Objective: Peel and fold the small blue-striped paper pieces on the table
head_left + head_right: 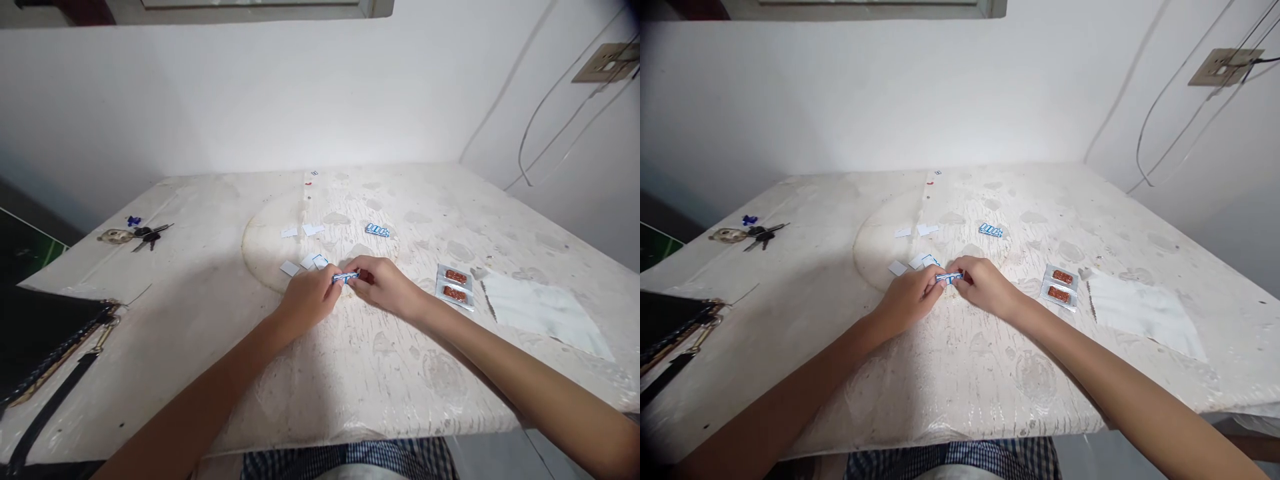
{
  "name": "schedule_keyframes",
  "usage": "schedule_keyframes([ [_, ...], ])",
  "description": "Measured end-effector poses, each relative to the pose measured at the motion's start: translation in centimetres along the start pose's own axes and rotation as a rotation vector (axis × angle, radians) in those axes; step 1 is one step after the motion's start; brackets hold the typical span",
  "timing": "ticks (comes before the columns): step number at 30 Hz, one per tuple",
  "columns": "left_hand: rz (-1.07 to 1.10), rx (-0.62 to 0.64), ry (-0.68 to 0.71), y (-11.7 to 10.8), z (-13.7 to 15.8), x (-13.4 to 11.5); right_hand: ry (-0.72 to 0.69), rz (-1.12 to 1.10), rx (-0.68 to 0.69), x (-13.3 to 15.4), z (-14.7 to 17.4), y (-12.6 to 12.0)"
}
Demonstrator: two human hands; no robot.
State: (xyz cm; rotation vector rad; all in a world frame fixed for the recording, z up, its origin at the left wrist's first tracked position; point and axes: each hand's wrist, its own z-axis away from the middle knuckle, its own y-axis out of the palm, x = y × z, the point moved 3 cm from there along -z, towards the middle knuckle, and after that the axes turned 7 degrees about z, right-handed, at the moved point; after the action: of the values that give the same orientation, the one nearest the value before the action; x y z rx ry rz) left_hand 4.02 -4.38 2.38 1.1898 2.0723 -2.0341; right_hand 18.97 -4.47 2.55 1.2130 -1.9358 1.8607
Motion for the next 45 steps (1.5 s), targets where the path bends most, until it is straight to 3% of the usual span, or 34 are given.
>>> schedule_keyframes([
  [13, 0.195, -0.033, -0.098, 0.0, -0.2, 0.4, -0.044, 0.021, -0.026, 0.1, 0.0, 0.1],
  [25, -0.015, -0.036, -0.003, 0.4, -0.1, 0.3, -0.022, -0.009, -0.032, -0.3, -0.3, 0.3],
  [45, -0.061, -0.03, 0.044, 0.1, 0.1, 0.3, -0.034, -0.044, -0.069, -0.7, -0.4, 1.1],
])
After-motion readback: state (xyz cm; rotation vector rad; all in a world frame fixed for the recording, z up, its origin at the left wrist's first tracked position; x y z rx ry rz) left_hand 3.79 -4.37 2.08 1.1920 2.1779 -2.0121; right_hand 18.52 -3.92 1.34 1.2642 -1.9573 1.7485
